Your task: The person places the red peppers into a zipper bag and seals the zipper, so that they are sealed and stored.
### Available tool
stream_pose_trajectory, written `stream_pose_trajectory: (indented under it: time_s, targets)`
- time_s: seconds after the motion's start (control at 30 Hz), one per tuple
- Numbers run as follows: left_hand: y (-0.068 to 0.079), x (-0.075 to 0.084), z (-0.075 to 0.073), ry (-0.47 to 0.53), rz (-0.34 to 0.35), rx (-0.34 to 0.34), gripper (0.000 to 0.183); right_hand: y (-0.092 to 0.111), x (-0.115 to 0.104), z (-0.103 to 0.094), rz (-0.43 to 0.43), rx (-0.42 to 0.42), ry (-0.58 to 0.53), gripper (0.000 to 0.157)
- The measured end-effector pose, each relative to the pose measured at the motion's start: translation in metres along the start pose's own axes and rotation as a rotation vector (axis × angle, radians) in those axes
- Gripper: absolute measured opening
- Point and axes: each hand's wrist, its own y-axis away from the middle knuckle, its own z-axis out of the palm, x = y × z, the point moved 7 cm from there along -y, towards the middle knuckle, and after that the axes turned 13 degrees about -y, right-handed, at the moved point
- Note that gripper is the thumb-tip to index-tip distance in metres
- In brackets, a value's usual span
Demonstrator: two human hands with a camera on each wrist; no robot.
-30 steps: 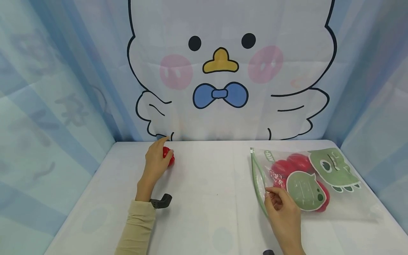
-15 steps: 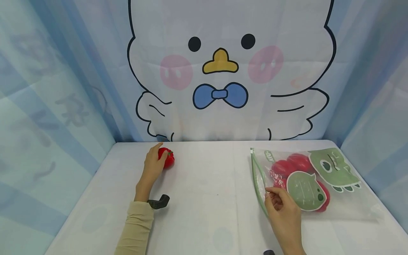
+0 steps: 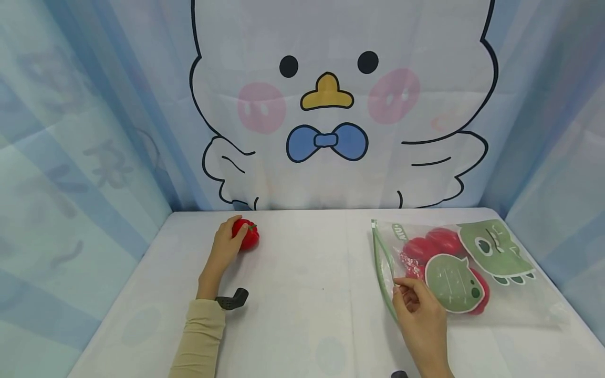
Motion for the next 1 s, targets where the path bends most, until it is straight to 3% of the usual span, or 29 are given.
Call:
stream_pose_trajectory:
  time_s: [0.53,1.0]
  targets:
    - [-0.0010,0.0002,0.0033,-0.081,0.004,-0.106,0.076,0.0003,0.0005,-0.0005,0.003,-0.006,0.002,0.018]
    - [-0.0001,-0.0003,0.0010,-0.004,-0.005,-0.106,0.077,0.0000,0.0011,-0.0002,-0.017,-0.001,-0.001,0.018]
